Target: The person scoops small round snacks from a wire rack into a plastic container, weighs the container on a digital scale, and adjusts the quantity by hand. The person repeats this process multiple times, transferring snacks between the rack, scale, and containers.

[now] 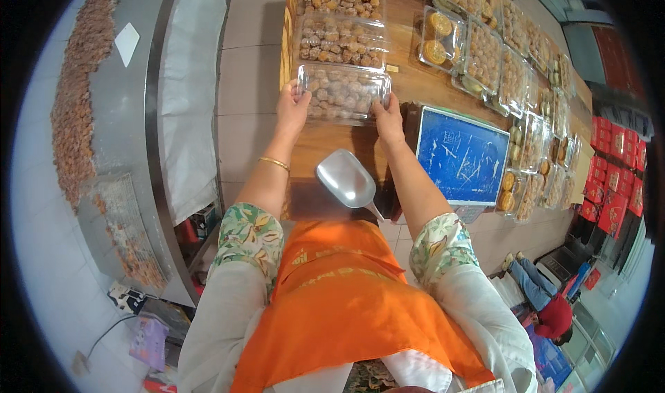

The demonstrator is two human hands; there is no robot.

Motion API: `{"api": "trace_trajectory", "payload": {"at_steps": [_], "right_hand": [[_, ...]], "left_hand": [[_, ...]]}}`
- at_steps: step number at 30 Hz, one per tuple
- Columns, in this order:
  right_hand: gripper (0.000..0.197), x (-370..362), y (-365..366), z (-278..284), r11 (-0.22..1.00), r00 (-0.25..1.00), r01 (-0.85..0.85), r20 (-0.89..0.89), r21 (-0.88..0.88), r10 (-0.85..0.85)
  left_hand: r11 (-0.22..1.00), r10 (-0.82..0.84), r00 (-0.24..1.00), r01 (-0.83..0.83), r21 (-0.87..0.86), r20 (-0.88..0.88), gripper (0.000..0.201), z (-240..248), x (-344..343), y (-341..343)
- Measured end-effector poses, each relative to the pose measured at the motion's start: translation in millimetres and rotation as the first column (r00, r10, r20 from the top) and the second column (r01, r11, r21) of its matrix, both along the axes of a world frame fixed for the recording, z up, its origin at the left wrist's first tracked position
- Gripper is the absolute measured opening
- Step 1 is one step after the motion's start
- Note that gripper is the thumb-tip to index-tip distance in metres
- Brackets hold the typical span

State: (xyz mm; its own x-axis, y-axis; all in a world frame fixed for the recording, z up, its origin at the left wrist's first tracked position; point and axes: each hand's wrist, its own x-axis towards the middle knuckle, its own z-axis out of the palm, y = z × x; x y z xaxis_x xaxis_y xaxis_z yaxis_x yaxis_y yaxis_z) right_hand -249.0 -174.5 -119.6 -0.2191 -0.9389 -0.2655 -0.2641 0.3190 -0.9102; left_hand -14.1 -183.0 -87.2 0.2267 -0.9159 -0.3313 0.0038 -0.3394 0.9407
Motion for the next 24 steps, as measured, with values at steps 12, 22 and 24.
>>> {"api": "trace_trajectory", "payload": {"at_steps": [12, 22, 24], "right_hand": [[0.065, 24, 6, 93, 0.984, 0.865, -0.133, -0.498, -0.118, 0.057], [0.056, 57, 81, 177, 0.94, 0.971, -0.21, 0.05, -0.27, 0.232], [0.059, 82, 108, 170, 0.995, 0.844, -0.086, 0.534, 0.054, 0.044]], "left_hand": [[0.987, 0.137, 0.991, -0.137, -0.08, -0.002, 0.051, 33, 25, 3], [0.977, 0.183, 0.979, -0.172, -0.122, 0.085, 0.032, 110, 7, 91], [0.983, 0.143, 0.989, -0.147, -0.111, -0.042, 0.033, 139, -8, 122]]}}
